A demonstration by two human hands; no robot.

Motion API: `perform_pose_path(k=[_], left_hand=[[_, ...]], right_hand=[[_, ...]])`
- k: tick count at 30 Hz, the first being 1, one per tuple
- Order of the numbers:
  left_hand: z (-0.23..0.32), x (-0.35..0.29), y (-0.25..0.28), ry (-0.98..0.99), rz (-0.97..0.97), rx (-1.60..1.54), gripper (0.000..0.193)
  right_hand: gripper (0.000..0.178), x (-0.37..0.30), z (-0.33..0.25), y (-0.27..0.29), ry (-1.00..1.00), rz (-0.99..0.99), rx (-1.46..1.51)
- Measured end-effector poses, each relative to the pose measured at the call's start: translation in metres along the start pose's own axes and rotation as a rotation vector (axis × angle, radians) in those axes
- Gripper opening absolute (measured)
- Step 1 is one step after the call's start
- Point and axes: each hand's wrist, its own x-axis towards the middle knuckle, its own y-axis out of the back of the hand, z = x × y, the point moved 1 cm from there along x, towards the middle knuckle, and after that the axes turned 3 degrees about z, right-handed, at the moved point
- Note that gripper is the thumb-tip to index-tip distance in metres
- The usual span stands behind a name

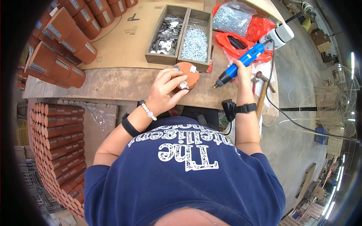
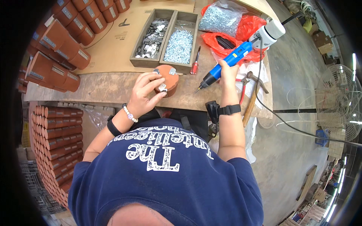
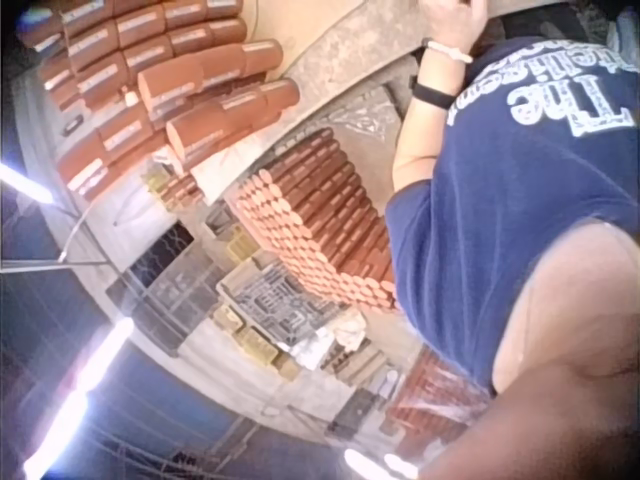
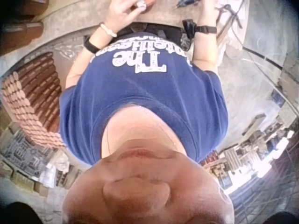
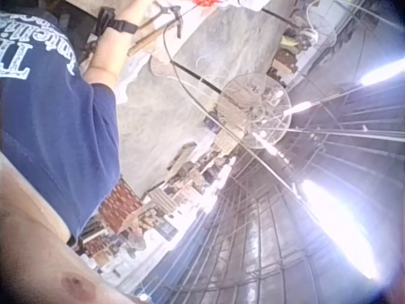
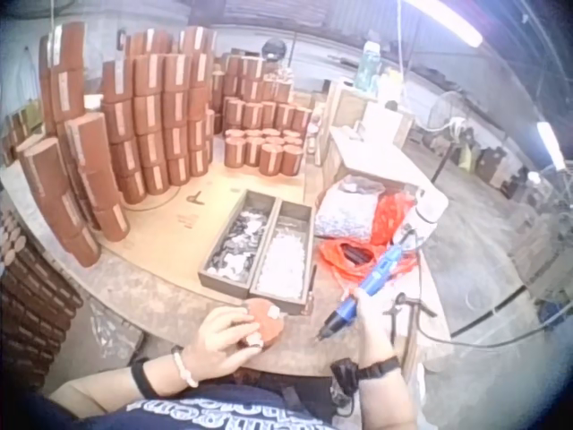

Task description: The person is assembling metal components onto brown cylindrical furniture parts using an electric screwdriver and a hammer.

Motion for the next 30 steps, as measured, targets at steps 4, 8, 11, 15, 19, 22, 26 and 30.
perform_pose_path(k=[4, 8, 11, 15, 19, 22, 26, 30], left_hand=[[-0.001, 0.001, 0.001, -0.086, -0.066, 0.038, 0.03], [0.001, 0.003, 0.001, -0.103, -0.089, 0.087, 0.029], [-0.003, 0.002, 0.0, -0.084, -0.069, 0.064, 0.033], [-0.005, 0.007, 0.006, -0.07, -0.004, 0.039, 0.035], [-0.008, 0.01, 0.011, -0.051, 0.033, 0.063, 0.043], [-0.01, 0.012, 0.014, -0.033, -0.024, 0.041, 0.047], [-0.006, 0.018, 0.011, 0.004, -0.096, 0.087, 0.052], [0.001, 0.024, 0.004, 0.012, -0.167, 0.07, 0.061]], right_hand=[[0.041, 0.008, 0.026, -0.001, -0.005, 0.083, -0.163], [0.058, 0.014, 0.041, 0.005, 0.14, 0.045, -0.277], [0.073, 0.006, 0.032, 0.003, 0.152, 0.013, -0.369], [0.067, -0.015, 0.001, 0.007, 0.048, -0.111, -0.528], [0.044, -0.028, -0.009, 0.035, 0.029, -0.249, -0.42], [0.034, -0.04, -0.022, 0.053, 0.025, -0.244, -0.467], [0.031, -0.06, -0.043, 0.039, -0.003, -0.273, -0.374], [0.025, -0.087, -0.048, -0.001, 0.256, -0.561, -0.336]])
